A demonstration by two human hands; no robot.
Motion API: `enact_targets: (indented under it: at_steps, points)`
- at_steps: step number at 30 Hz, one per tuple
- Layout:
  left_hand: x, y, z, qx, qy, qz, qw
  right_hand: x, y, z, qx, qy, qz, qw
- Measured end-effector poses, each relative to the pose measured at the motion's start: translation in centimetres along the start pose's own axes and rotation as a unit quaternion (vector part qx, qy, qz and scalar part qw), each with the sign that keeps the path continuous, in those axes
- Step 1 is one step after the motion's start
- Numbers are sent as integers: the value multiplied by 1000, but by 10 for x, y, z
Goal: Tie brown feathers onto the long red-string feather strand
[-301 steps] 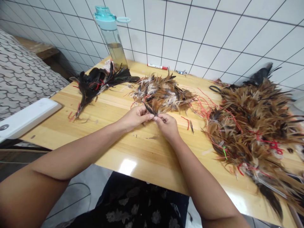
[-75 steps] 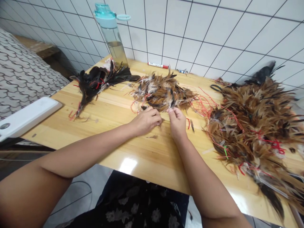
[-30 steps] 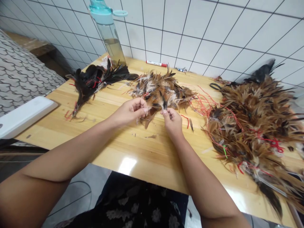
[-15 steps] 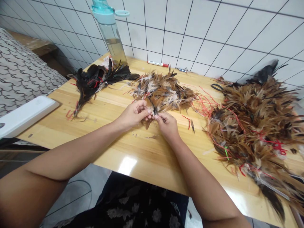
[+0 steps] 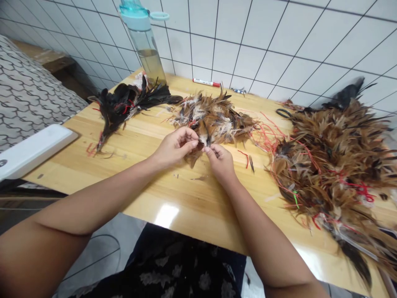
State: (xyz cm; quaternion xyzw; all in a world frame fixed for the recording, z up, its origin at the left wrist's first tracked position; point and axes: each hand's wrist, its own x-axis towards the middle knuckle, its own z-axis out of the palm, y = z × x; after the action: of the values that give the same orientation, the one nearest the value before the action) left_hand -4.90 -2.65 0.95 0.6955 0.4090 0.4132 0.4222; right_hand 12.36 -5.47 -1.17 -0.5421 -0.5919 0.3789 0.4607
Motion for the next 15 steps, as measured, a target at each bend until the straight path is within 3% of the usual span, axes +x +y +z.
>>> enact_targets:
  at_steps: [3,8,12,15]
  points:
    - [2,-3,-8,141,-13,76,987,2,4,-3,30,29,16,999]
    - [3,-13,-10,308,-77,199,927,5,11,-7,37,48,25,998]
    - [5,-19,-7,384,-114,222,889,4,8,-6,20,39,18,999]
    - [6,-20,-6,404,-126,218,879,3,4,-6,4,35,9,999]
